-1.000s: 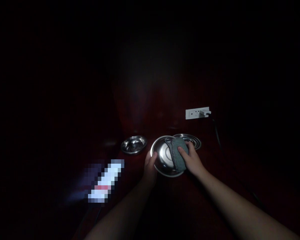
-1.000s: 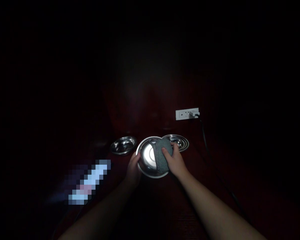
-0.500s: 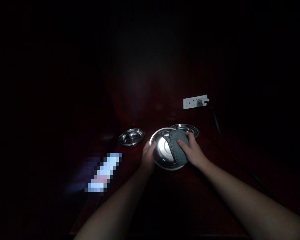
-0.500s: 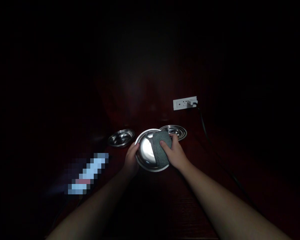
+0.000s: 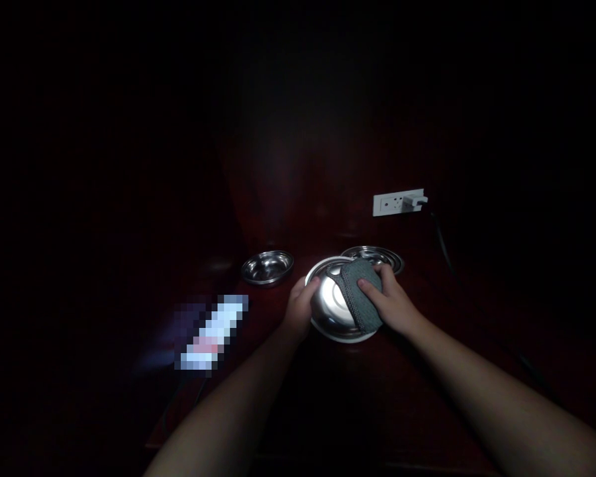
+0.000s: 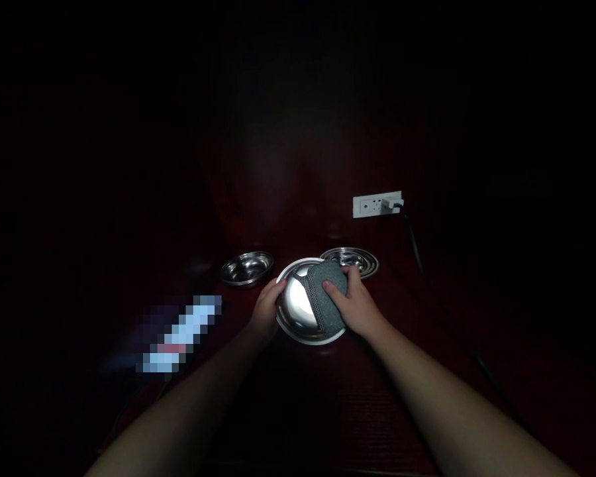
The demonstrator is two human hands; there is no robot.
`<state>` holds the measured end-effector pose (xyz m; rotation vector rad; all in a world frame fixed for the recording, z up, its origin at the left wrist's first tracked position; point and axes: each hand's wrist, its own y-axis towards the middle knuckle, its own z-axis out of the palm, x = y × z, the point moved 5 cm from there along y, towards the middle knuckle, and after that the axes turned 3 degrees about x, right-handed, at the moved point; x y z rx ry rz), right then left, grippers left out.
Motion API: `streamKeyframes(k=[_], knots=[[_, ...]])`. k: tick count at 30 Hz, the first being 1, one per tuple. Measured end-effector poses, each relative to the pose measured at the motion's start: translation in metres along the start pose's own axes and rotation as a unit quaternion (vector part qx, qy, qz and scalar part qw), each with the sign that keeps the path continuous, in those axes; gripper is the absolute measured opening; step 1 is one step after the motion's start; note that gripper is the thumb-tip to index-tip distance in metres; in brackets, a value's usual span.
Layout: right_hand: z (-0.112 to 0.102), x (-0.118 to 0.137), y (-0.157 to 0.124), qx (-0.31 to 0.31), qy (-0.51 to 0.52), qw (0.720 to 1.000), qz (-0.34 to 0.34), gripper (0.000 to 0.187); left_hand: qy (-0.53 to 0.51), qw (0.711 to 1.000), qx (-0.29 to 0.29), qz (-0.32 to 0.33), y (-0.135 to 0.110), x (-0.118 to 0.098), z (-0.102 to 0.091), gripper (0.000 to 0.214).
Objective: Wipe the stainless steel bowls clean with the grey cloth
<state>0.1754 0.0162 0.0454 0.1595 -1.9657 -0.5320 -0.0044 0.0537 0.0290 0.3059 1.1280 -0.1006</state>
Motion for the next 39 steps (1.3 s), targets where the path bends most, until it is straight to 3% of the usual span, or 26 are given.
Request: streamKeyframes(k=[20,39], knots=[[0.0003,-0.0007,0.0001,0.045,0.057,0.997,-0.001,0.035,0.051,0.998,0.027,-0.026,0.0032,0.0038,-0.0045,0.039],[-0.0051,-0.0076,0.0035,0.009,0.066,0.998,-0.011,0.037,0.050,0.999,0.009,-0.008,0.0041,0.0034,-0.0004,0.034]])
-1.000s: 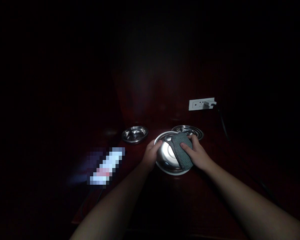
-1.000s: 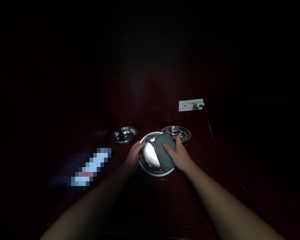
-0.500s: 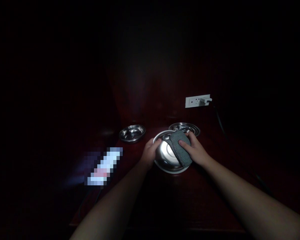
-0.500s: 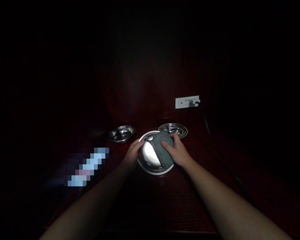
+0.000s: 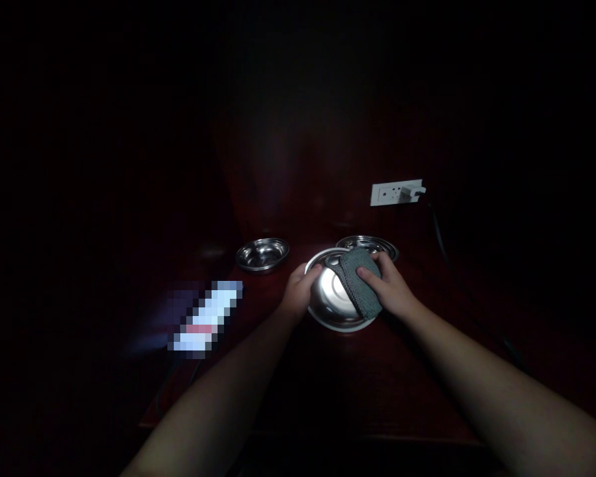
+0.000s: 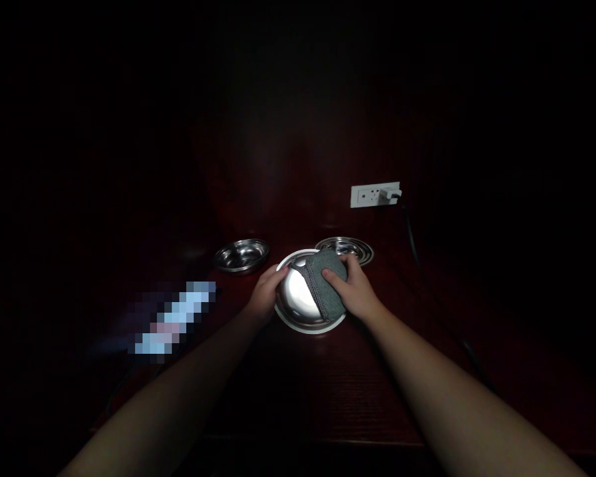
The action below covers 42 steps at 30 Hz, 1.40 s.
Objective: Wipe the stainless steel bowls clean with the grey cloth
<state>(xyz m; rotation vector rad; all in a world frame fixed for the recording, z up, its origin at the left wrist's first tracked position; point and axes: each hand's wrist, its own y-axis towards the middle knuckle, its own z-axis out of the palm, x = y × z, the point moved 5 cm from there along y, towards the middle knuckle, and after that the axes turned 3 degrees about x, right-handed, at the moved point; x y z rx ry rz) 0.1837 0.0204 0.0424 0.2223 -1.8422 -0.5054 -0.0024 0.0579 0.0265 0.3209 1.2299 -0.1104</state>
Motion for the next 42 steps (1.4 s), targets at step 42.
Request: streamKeyframes(k=[42], knots=[[-0.0027,-0.0066,0.0048,-0.023,-0.028,0.999,0.016,0.046,0.056,0.998,-0.029,0.013,0.0084,0.0056,-0.0048,0.035]])
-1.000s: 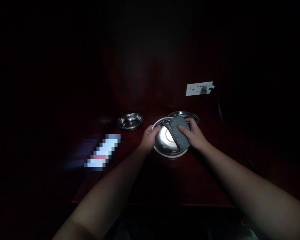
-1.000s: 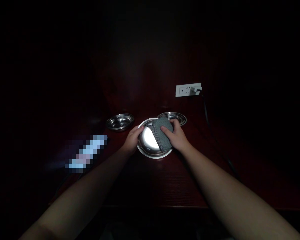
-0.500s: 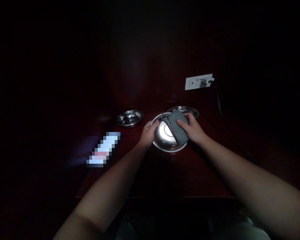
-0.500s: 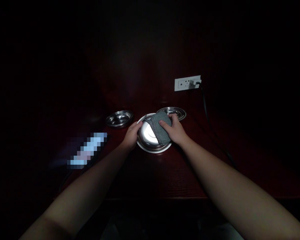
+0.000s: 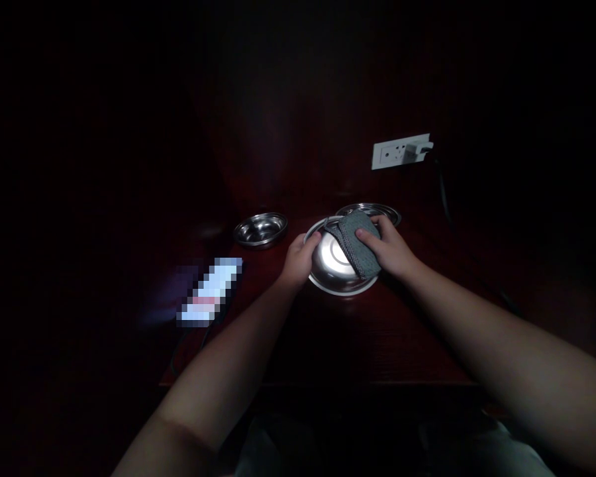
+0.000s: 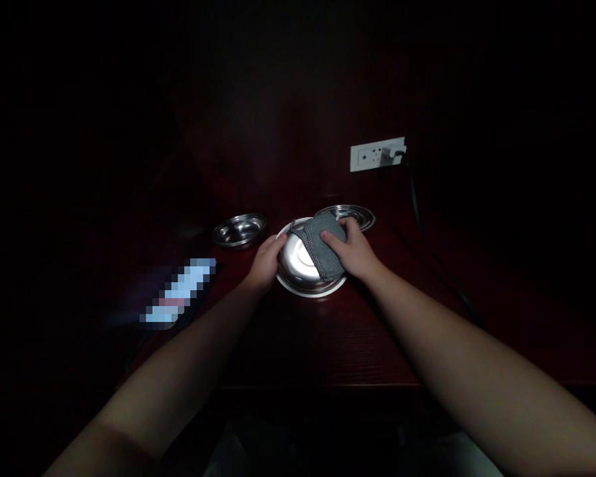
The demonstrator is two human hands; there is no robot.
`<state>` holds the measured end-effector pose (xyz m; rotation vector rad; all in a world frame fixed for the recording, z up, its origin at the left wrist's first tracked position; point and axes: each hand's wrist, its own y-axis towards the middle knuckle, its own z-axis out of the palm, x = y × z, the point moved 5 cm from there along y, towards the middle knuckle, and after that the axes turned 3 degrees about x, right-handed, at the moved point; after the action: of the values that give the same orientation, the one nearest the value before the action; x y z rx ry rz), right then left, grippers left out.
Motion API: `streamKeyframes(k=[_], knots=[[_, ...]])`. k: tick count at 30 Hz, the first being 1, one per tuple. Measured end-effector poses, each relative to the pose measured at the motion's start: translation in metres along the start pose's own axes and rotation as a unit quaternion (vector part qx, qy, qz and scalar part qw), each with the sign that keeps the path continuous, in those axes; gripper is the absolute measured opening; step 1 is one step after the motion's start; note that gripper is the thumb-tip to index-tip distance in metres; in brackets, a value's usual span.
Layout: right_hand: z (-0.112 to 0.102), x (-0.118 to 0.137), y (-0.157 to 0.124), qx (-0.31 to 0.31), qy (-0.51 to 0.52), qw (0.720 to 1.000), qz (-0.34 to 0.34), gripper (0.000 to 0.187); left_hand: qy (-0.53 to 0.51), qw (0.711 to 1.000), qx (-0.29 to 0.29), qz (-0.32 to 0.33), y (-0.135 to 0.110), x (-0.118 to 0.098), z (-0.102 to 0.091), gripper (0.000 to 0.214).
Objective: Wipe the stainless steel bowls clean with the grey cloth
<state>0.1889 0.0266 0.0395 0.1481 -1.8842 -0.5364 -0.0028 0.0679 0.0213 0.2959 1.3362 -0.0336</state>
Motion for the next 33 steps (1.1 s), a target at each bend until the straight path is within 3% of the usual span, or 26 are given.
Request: streamKeyframes(k=[33], knots=[[0.001,0.002,-0.001,-0.003,0.002,1.000,0.003,0.041,0.026,1.000,0.006,0.003,-0.002,-0.004,0.000,0.034]])
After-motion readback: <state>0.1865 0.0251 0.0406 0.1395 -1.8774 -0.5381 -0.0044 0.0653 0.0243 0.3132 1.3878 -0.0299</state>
